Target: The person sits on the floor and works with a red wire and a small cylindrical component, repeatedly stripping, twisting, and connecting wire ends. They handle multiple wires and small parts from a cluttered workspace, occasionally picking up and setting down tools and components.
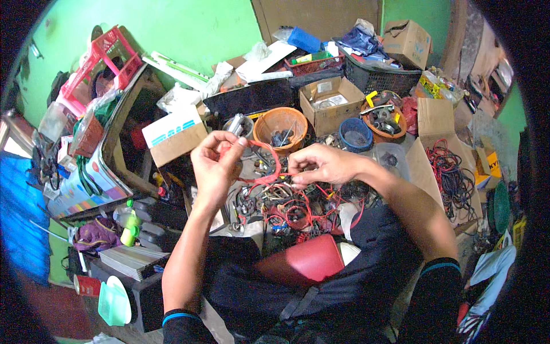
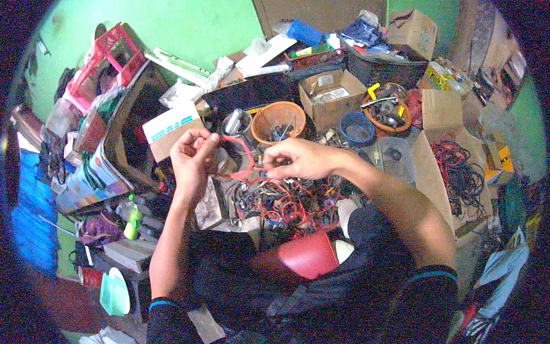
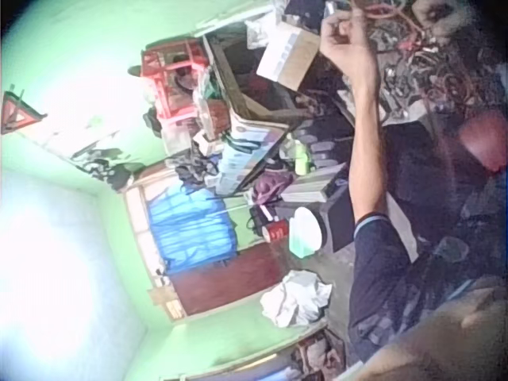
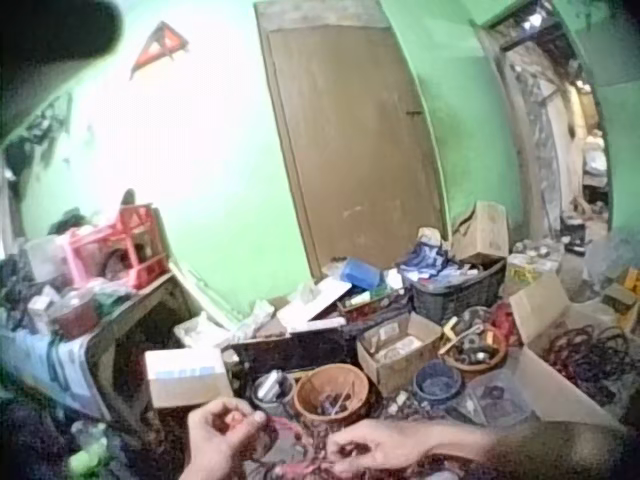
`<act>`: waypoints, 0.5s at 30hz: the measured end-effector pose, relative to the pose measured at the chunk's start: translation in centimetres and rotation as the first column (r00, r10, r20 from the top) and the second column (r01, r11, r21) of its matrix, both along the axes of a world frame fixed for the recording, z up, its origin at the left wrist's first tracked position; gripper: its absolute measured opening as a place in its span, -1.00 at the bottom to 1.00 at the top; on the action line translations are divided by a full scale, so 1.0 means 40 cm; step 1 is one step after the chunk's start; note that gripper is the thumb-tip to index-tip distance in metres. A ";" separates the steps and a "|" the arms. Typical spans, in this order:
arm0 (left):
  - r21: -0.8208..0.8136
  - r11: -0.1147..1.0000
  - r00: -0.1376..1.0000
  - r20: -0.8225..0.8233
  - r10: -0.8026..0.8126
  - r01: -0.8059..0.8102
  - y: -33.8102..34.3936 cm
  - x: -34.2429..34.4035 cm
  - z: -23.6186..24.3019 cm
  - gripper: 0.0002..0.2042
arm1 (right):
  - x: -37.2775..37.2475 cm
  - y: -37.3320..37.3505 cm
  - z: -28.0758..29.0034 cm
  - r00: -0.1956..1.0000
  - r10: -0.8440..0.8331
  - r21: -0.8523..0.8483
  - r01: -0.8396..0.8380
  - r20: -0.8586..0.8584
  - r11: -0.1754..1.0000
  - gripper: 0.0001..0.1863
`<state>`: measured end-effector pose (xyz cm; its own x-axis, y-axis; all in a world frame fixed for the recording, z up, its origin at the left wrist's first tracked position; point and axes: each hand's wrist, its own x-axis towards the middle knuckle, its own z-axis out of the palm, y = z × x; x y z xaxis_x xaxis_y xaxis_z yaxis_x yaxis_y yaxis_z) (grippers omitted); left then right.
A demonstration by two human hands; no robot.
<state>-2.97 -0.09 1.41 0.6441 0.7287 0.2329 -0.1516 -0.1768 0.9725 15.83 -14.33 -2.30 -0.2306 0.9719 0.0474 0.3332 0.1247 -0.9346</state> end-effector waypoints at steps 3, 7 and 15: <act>0.042 0.990 0.990 0.042 0.136 -0.137 0.055 -0.033 0.003 -0.92 | 0.073 -0.041 -0.025 0.962 -0.272 0.006 0.272 -0.037 0.962 -0.87; -0.060 0.928 0.900 0.226 0.372 -0.369 0.187 -0.114 0.008 -0.90 | 0.430 -0.262 -0.082 0.304 -0.952 0.096 0.947 0.029 0.305 -0.81; -0.103 0.881 0.852 0.225 0.473 -0.462 0.216 -0.201 0.012 -0.92 | 0.521 -0.709 -0.227 -0.197 -0.377 0.251 0.963 0.905 0.099 -0.59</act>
<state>-11.02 8.55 1.91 0.1547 0.9428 0.2952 -0.2877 -0.2429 0.9264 36.65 -42.70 -11.39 0.9726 0.2267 0.0515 0.2264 -0.9740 0.0115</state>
